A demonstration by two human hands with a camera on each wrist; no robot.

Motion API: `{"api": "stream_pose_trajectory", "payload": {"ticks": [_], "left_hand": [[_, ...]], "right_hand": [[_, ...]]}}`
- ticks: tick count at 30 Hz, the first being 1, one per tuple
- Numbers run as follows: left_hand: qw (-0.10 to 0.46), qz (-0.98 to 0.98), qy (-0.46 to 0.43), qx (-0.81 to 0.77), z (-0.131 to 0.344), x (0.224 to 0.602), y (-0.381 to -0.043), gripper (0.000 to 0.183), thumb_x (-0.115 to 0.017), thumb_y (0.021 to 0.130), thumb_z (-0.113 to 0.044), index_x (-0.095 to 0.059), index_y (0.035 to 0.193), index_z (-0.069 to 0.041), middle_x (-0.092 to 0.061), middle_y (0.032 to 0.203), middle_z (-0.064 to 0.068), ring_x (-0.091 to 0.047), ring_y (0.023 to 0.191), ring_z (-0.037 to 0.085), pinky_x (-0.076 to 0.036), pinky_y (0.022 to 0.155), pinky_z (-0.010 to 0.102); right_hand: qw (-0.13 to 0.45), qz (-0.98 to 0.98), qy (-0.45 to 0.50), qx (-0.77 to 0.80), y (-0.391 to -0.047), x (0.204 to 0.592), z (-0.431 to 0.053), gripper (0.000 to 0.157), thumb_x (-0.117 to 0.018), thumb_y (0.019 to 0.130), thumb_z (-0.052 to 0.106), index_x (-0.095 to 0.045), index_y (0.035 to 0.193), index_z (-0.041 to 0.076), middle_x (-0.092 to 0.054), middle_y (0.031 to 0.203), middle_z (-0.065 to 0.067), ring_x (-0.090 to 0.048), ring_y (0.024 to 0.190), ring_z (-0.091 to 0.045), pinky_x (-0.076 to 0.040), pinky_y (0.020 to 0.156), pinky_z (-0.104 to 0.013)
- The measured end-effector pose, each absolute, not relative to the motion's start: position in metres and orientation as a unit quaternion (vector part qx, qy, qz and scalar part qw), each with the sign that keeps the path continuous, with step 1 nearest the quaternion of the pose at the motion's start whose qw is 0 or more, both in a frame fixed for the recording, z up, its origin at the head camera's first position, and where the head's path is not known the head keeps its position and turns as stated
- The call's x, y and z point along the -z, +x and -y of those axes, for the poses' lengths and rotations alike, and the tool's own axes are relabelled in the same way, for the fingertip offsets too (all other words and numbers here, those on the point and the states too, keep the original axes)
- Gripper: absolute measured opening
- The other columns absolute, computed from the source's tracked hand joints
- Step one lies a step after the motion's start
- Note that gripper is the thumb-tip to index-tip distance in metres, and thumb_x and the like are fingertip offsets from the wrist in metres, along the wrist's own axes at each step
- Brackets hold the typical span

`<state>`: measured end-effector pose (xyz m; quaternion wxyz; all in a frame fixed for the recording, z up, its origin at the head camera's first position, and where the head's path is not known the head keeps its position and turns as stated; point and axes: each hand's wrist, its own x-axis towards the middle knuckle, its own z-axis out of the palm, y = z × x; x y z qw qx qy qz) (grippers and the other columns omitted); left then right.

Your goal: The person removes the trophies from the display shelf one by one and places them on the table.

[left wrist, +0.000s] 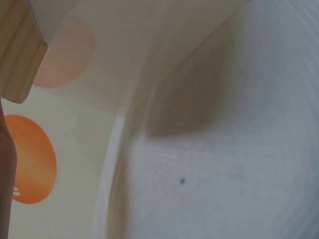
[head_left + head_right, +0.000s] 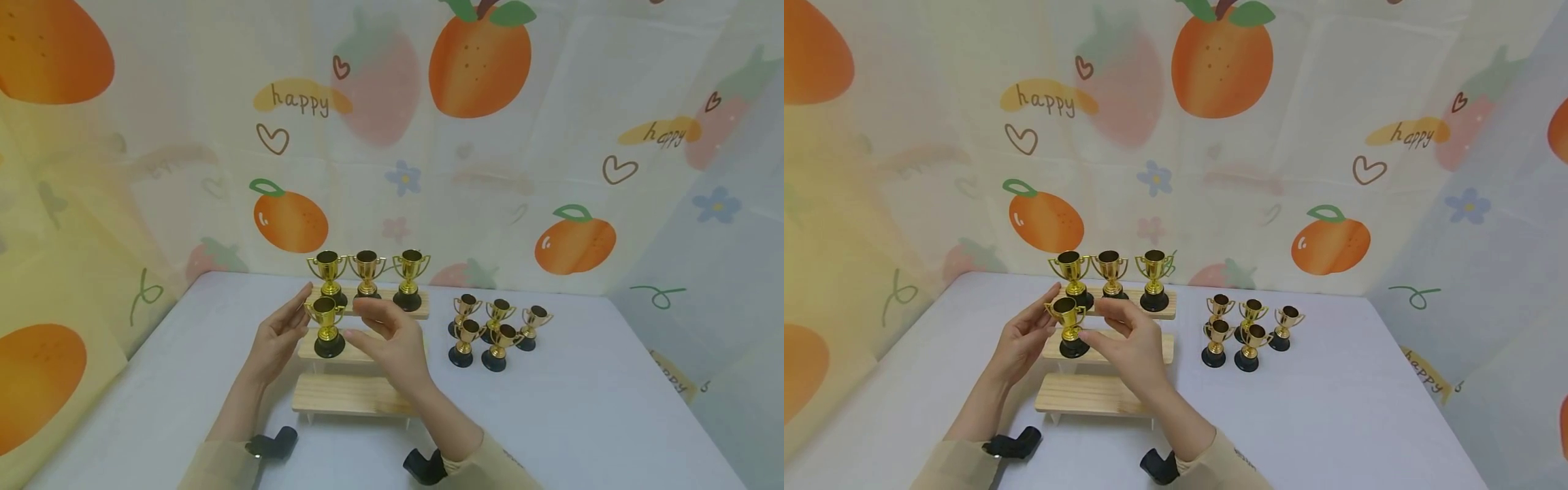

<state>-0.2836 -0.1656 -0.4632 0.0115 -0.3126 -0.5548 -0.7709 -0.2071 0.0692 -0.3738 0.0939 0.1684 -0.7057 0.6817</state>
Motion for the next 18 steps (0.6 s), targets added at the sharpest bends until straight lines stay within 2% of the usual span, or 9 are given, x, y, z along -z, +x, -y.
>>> {"api": "stream_pose_trajectory", "payload": {"ticks": [10, 18], "left_hand": [[0.012, 0.557, -0.314, 0.769, 0.166, 0.463, -0.283, 0.063, -0.040, 0.092, 0.021, -0.022, 0.151, 0.009, -0.039, 0.158, -0.012, -0.041, 0.142, -0.004, -0.035, 0.117, 0.014], [0.014, 0.563, -0.311, 0.765, 0.166, 0.463, -0.284, 0.063, -0.041, 0.092, 0.019, -0.022, 0.152, 0.008, -0.038, 0.159, -0.013, -0.039, 0.143, -0.003, -0.036, 0.117, 0.013]], "right_hand": [[0.084, 0.707, 0.155, -0.685, -0.217, 0.374, -0.053, 0.043, -0.080, 0.081, 0.012, -0.066, 0.122, 0.007, -0.068, 0.126, -0.011, -0.065, 0.119, -0.025, -0.055, 0.106, -0.027], [0.067, 0.706, 0.143, -0.690, -0.224, 0.377, -0.046, 0.045, -0.082, 0.079, 0.012, -0.067, 0.122, 0.010, -0.068, 0.125, -0.007, -0.065, 0.116, -0.021, -0.057, 0.102, -0.022]]}}
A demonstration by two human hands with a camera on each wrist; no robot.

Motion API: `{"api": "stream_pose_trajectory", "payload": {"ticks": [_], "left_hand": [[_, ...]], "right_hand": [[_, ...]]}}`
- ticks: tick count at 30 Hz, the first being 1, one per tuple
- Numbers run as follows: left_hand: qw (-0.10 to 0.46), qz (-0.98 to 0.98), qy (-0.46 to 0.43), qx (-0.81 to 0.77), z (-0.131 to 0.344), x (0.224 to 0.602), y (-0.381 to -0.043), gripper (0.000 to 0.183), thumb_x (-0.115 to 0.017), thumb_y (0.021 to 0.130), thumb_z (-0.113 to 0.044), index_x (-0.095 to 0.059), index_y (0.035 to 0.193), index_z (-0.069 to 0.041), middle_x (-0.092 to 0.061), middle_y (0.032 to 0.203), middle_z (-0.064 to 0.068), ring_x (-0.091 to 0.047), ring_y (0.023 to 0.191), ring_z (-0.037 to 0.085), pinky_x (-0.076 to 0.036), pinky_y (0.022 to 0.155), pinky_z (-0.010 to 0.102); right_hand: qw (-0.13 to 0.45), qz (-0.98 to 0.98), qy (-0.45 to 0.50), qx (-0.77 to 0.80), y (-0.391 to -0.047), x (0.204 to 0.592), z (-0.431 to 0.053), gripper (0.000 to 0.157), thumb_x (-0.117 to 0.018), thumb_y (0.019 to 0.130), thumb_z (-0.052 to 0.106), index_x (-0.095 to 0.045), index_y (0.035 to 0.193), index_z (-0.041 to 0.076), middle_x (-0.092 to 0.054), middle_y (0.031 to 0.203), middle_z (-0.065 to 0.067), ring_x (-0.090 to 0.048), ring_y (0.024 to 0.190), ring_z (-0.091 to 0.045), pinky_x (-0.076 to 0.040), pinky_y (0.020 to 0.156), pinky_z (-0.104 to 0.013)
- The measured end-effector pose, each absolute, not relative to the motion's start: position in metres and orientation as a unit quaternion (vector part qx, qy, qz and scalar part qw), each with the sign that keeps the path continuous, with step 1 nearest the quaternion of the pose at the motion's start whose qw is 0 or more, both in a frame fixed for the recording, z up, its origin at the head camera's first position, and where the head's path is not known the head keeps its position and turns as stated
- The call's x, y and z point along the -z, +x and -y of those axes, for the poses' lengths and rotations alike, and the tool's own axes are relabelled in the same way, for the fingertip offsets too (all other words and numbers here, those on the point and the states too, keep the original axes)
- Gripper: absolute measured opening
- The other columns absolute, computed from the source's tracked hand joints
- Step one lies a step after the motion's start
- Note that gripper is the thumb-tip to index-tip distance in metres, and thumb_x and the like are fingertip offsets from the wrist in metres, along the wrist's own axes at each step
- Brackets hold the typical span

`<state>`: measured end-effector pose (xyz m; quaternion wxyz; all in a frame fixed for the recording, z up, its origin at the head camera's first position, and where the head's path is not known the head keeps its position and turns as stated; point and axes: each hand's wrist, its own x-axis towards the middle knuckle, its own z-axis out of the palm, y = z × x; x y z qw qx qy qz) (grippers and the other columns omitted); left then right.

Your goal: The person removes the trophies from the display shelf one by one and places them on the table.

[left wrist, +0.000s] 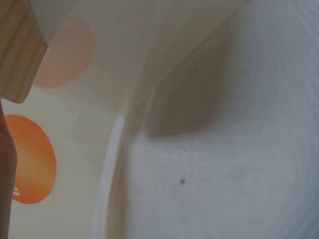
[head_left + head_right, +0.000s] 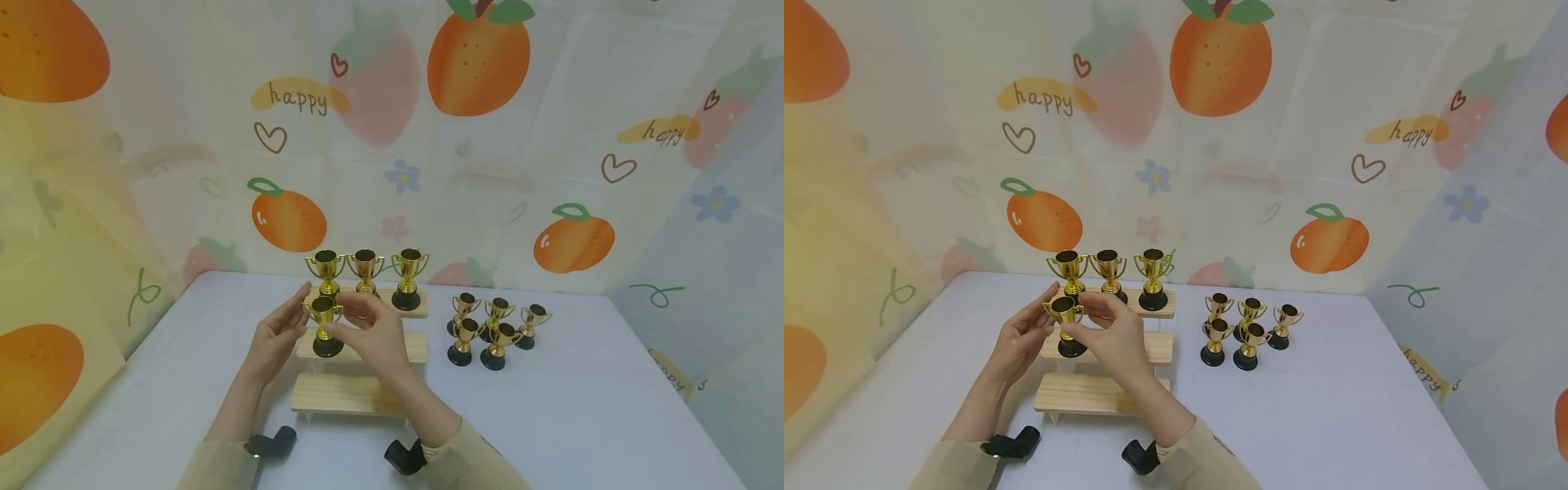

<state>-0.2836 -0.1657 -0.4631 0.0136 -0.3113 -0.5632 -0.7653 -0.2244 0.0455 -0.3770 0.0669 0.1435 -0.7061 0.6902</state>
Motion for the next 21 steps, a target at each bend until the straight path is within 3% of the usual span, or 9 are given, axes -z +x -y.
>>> {"api": "stream_pose_trajectory", "payload": {"ticks": [8, 21], "left_hand": [[0.016, 0.561, -0.314, 0.766, 0.1654, 0.4634, -0.2844, 0.063, -0.041, 0.092, 0.019, -0.022, 0.152, 0.008, -0.039, 0.158, -0.013, -0.041, 0.142, -0.003, -0.036, 0.117, 0.014], [0.018, 0.554, -0.324, 0.767, 0.1656, 0.4637, -0.2841, 0.063, -0.041, 0.092, 0.019, -0.021, 0.151, 0.010, -0.039, 0.158, -0.012, -0.040, 0.143, -0.001, -0.036, 0.117, 0.014]], "right_hand": [[0.056, 0.705, 0.135, -0.694, -0.2293, 0.3769, -0.0420, 0.045, -0.082, 0.079, 0.016, -0.067, 0.122, 0.011, -0.069, 0.125, -0.006, -0.066, 0.115, -0.021, -0.058, 0.103, -0.034], [0.052, 0.714, 0.123, -0.687, -0.2314, 0.3772, -0.0372, 0.044, -0.083, 0.078, 0.017, -0.069, 0.119, 0.012, -0.069, 0.124, -0.006, -0.066, 0.106, -0.016, -0.060, 0.099, -0.032]]}}
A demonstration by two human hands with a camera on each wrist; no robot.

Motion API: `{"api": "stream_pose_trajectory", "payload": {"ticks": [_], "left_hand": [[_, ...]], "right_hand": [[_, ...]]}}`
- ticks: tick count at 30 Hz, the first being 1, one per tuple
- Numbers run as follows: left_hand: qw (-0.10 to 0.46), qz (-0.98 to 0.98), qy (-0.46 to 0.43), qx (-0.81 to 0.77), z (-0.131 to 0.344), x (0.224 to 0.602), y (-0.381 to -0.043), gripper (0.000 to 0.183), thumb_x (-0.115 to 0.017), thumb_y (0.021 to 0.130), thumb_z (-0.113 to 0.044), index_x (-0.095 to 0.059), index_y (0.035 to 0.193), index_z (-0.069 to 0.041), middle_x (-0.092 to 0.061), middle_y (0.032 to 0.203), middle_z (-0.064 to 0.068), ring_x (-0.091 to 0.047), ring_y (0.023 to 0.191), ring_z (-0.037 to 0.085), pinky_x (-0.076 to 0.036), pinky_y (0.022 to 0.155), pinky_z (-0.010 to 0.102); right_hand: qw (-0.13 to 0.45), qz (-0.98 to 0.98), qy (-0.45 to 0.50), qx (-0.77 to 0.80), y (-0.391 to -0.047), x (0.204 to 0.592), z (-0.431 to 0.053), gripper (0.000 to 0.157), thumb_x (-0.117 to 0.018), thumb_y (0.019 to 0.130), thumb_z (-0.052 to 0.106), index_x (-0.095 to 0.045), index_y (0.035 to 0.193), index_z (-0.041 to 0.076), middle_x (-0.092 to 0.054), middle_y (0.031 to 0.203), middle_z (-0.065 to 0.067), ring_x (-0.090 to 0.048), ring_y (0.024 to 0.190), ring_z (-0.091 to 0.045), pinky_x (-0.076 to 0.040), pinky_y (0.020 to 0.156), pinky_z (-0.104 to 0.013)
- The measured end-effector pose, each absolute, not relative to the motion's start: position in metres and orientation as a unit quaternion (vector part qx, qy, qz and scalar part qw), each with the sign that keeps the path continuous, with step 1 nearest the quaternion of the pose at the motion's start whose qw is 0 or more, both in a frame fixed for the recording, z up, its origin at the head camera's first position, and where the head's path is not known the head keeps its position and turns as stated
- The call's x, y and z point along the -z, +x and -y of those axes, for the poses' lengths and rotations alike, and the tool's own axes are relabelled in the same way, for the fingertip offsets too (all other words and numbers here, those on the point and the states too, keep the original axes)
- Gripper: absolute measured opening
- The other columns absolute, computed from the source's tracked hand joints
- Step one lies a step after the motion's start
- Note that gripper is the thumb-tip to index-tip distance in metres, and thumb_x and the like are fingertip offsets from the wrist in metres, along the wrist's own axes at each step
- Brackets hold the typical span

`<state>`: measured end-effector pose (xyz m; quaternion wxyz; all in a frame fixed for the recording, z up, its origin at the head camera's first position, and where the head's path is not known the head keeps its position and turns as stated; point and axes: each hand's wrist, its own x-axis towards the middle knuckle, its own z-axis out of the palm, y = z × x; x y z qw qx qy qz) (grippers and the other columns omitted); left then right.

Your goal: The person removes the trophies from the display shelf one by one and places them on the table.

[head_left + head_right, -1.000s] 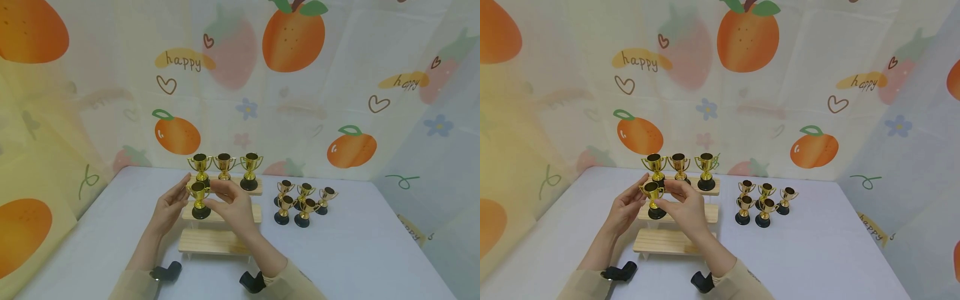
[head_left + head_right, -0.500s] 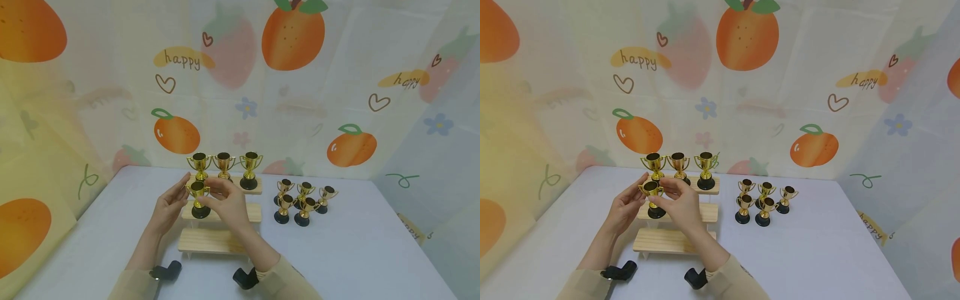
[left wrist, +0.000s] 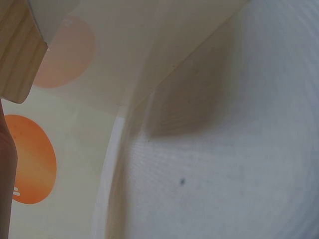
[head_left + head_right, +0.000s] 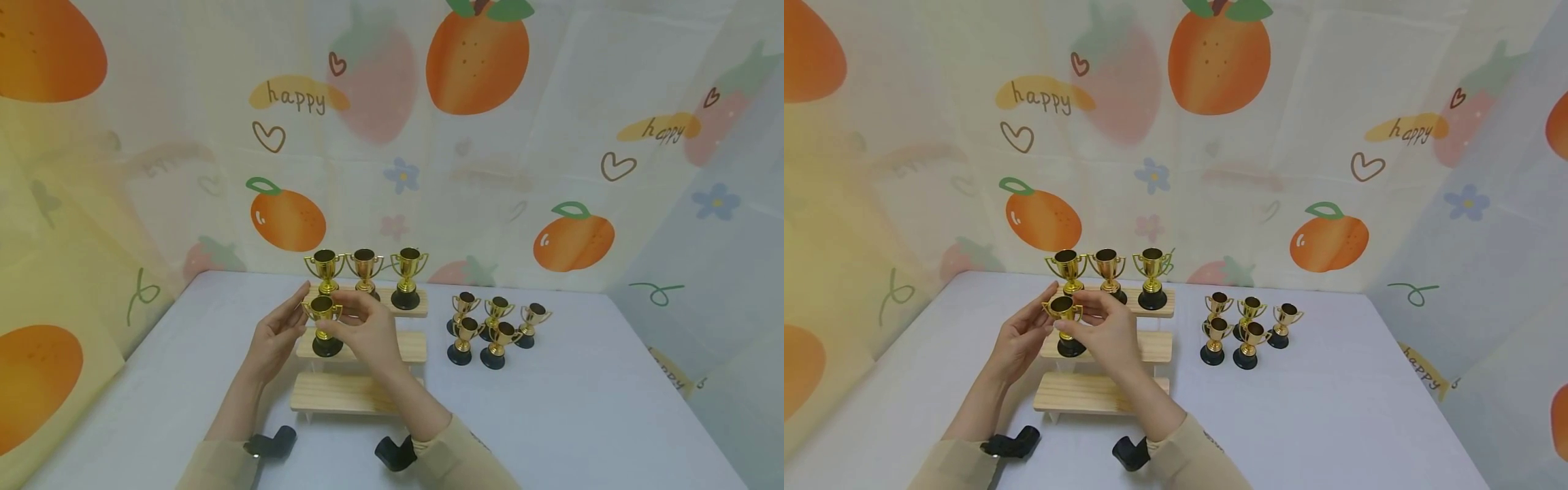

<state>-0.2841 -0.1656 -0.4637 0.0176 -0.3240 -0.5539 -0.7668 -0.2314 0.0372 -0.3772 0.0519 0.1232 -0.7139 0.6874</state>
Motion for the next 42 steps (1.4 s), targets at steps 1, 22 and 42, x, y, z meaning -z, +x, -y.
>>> {"api": "stream_pose_trajectory", "payload": {"ticks": [1, 22, 42], "left_hand": [[0.018, 0.553, -0.325, 0.767, 0.1656, 0.4637, -0.2842, 0.063, -0.041, 0.092, 0.019, -0.021, 0.151, 0.010, -0.039, 0.158, -0.012, -0.040, 0.143, -0.001, -0.036, 0.117, 0.014], [0.016, 0.550, -0.331, 0.767, 0.1663, 0.4660, -0.2835, 0.063, -0.039, 0.092, 0.021, -0.021, 0.151, 0.010, -0.038, 0.159, -0.011, -0.039, 0.144, 0.000, -0.035, 0.118, 0.014], [0.020, 0.548, -0.331, 0.768, 0.1654, 0.4648, -0.2842, 0.063, -0.039, 0.092, 0.021, -0.021, 0.151, 0.010, -0.038, 0.159, -0.011, -0.039, 0.144, 0.000, -0.035, 0.118, 0.014]], "right_hand": [[0.052, 0.714, 0.123, -0.687, -0.2316, 0.3774, -0.0369, 0.044, -0.083, 0.078, 0.017, -0.069, 0.119, 0.013, -0.069, 0.124, -0.005, -0.066, 0.105, -0.015, -0.060, 0.099, -0.031], [0.052, 0.714, 0.122, -0.687, -0.2331, 0.3803, -0.0338, 0.041, -0.083, 0.079, 0.015, -0.070, 0.117, 0.011, -0.070, 0.122, -0.008, -0.069, 0.107, -0.022, -0.061, 0.091, -0.021], [0.063, 0.712, 0.127, -0.688, -0.2335, 0.3814, -0.0333, 0.038, -0.082, 0.079, 0.013, -0.070, 0.115, 0.010, -0.070, 0.119, -0.009, -0.070, 0.103, -0.018, -0.062, 0.087, -0.020]]}}
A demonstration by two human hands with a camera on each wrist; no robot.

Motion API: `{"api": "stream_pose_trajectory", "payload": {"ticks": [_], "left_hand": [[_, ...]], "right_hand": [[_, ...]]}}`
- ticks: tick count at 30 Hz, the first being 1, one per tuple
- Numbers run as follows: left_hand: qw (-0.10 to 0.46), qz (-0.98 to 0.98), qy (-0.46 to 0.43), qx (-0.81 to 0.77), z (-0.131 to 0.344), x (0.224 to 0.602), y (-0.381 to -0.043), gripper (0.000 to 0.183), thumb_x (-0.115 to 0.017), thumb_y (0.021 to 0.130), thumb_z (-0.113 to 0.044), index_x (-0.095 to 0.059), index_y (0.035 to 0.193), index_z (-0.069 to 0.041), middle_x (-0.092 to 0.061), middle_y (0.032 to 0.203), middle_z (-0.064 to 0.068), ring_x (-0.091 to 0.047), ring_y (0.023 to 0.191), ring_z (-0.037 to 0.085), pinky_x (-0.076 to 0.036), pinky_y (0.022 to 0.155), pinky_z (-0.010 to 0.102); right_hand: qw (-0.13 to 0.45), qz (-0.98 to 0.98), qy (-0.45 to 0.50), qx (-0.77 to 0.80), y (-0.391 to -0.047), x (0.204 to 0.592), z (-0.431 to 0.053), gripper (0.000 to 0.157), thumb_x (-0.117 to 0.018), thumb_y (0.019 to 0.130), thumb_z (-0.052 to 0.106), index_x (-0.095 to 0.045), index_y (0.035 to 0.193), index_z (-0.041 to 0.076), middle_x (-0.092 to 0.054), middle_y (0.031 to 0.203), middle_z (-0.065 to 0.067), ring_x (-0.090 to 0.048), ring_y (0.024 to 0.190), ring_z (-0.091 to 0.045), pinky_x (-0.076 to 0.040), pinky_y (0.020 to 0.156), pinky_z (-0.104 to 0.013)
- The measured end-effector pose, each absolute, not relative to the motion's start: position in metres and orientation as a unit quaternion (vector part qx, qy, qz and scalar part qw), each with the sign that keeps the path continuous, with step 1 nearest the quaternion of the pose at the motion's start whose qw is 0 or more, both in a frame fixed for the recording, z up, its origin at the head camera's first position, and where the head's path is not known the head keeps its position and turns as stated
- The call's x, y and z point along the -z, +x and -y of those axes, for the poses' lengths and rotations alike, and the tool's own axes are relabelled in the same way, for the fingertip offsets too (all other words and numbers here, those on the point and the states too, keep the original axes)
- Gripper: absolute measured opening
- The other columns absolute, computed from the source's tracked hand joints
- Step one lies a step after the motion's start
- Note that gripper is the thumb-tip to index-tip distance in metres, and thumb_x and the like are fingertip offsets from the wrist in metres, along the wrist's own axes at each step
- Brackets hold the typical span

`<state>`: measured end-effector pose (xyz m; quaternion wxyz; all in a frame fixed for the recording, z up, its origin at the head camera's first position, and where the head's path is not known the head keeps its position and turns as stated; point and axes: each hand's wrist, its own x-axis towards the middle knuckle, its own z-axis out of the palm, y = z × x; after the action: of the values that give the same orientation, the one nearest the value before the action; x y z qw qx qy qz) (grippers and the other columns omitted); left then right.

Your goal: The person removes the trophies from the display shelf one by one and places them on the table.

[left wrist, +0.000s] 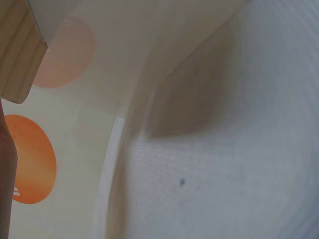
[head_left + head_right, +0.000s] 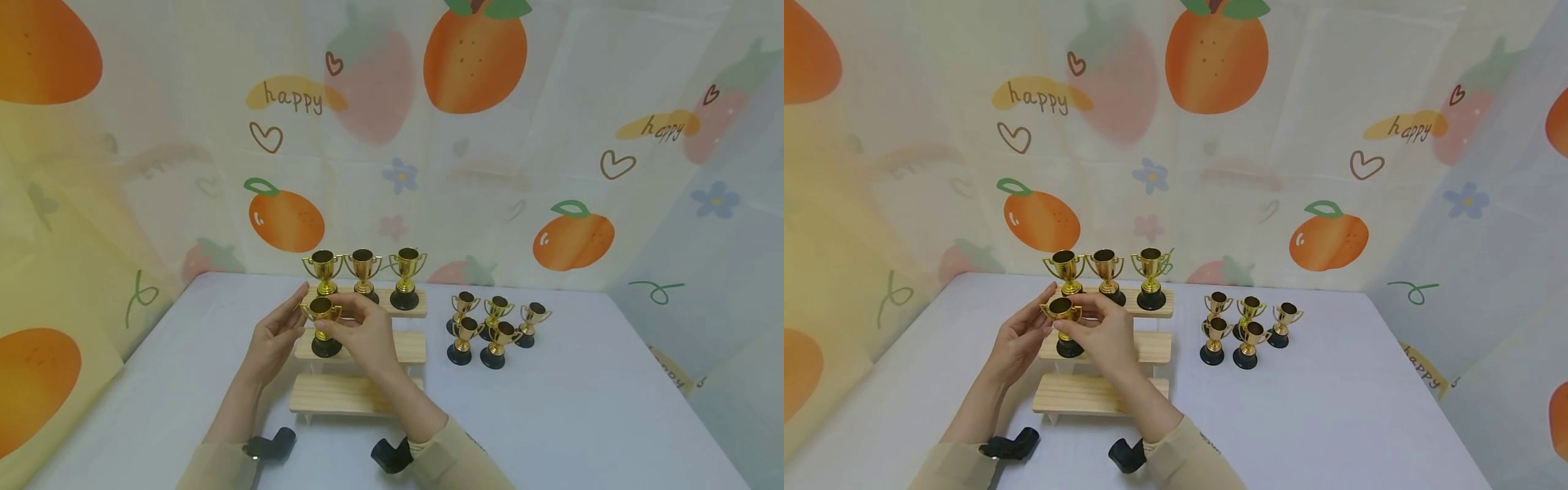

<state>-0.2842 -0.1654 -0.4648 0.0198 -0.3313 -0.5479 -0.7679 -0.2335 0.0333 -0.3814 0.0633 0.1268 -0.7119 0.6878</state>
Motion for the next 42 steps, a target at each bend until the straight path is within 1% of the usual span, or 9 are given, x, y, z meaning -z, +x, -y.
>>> {"api": "stream_pose_trajectory", "payload": {"ticks": [7, 14, 20, 23, 28, 32, 36, 42], "left_hand": [[0.019, 0.547, -0.329, 0.769, 0.166, 0.464, -0.284, 0.064, -0.040, 0.091, 0.021, -0.020, 0.151, 0.011, -0.039, 0.159, -0.011, -0.039, 0.144, -0.002, -0.035, 0.118, 0.014], [0.017, 0.549, -0.326, 0.769, 0.166, 0.464, -0.284, 0.063, -0.041, 0.092, 0.020, -0.021, 0.151, 0.010, -0.039, 0.158, -0.013, -0.039, 0.143, -0.003, -0.036, 0.117, 0.015], [0.019, 0.549, -0.324, 0.770, 0.166, 0.463, -0.284, 0.063, -0.040, 0.092, 0.021, -0.021, 0.151, 0.010, -0.041, 0.157, -0.014, -0.039, 0.143, -0.005, -0.035, 0.117, 0.014], [0.018, 0.555, -0.317, 0.769, 0.166, 0.463, -0.284, 0.063, -0.042, 0.092, 0.020, -0.024, 0.151, 0.008, -0.040, 0.157, -0.014, -0.039, 0.142, -0.006, -0.036, 0.117, 0.013], [0.017, 0.556, -0.315, 0.769, 0.165, 0.463, -0.283, 0.064, -0.043, 0.092, 0.019, -0.027, 0.152, 0.004, -0.039, 0.158, -0.013, -0.039, 0.142, -0.007, -0.035, 0.117, 0.012], [0.016, 0.549, -0.321, 0.772, 0.165, 0.463, -0.284, 0.064, -0.042, 0.092, 0.020, -0.030, 0.152, 0.002, -0.039, 0.158, -0.014, -0.038, 0.142, -0.007, -0.035, 0.117, 0.013], [0.016, 0.546, -0.323, 0.773, 0.165, 0.462, -0.284, 0.064, -0.042, 0.092, 0.020, -0.031, 0.152, 0.001, -0.040, 0.157, -0.014, -0.038, 0.142, -0.007, -0.035, 0.117, 0.014], [0.015, 0.550, -0.320, 0.771, 0.165, 0.463, -0.284, 0.064, -0.041, 0.092, 0.020, -0.024, 0.152, 0.007, -0.040, 0.157, -0.015, -0.039, 0.142, -0.007, -0.036, 0.116, 0.013]], "right_hand": [[0.055, 0.712, 0.115, -0.691, -0.231, 0.380, -0.037, 0.040, -0.082, 0.079, 0.014, -0.070, 0.117, 0.012, -0.071, 0.120, -0.008, -0.071, 0.103, -0.018, -0.062, 0.087, -0.020], [0.057, 0.706, 0.121, -0.696, -0.224, 0.376, -0.046, 0.040, -0.082, 0.079, 0.012, -0.070, 0.117, 0.012, -0.070, 0.120, -0.008, -0.071, 0.101, -0.016, -0.063, 0.088, -0.022], [0.063, 0.706, 0.132, -0.692, -0.219, 0.372, -0.057, 0.040, -0.081, 0.079, 0.009, -0.070, 0.117, 0.010, -0.070, 0.122, -0.011, -0.072, 0.101, -0.023, -0.063, 0.087, -0.022], [0.065, 0.708, 0.135, -0.690, -0.217, 0.371, -0.063, 0.039, -0.080, 0.079, 0.007, -0.070, 0.116, 0.010, -0.070, 0.120, -0.012, -0.073, 0.100, -0.024, -0.063, 0.085, -0.022], [0.054, 0.714, 0.128, -0.686, -0.215, 0.373, -0.072, 0.036, -0.080, 0.080, 0.008, -0.071, 0.115, 0.013, -0.072, 0.117, -0.010, -0.075, 0.096, -0.021, -0.064, 0.084, -0.024], [0.049, 0.715, 0.126, -0.686, -0.212, 0.374, -0.082, 0.038, -0.080, 0.080, 0.007, -0.070, 0.116, 0.013, -0.072, 0.116, -0.013, -0.076, 0.092, -0.020, -0.064, 0.082, -0.024], [0.051, 0.716, 0.126, -0.685, -0.209, 0.375, -0.094, 0.037, -0.079, 0.080, 0.005, -0.070, 0.115, 0.012, -0.072, 0.116, -0.013, -0.076, 0.090, -0.014, -0.065, 0.082, -0.025], [0.062, 0.709, 0.134, -0.690, -0.205, 0.376, -0.113, 0.040, -0.078, 0.081, 0.004, -0.067, 0.119, 0.007, -0.068, 0.121, -0.019, -0.074, 0.088, -0.006, -0.065, 0.083, -0.026]]}}
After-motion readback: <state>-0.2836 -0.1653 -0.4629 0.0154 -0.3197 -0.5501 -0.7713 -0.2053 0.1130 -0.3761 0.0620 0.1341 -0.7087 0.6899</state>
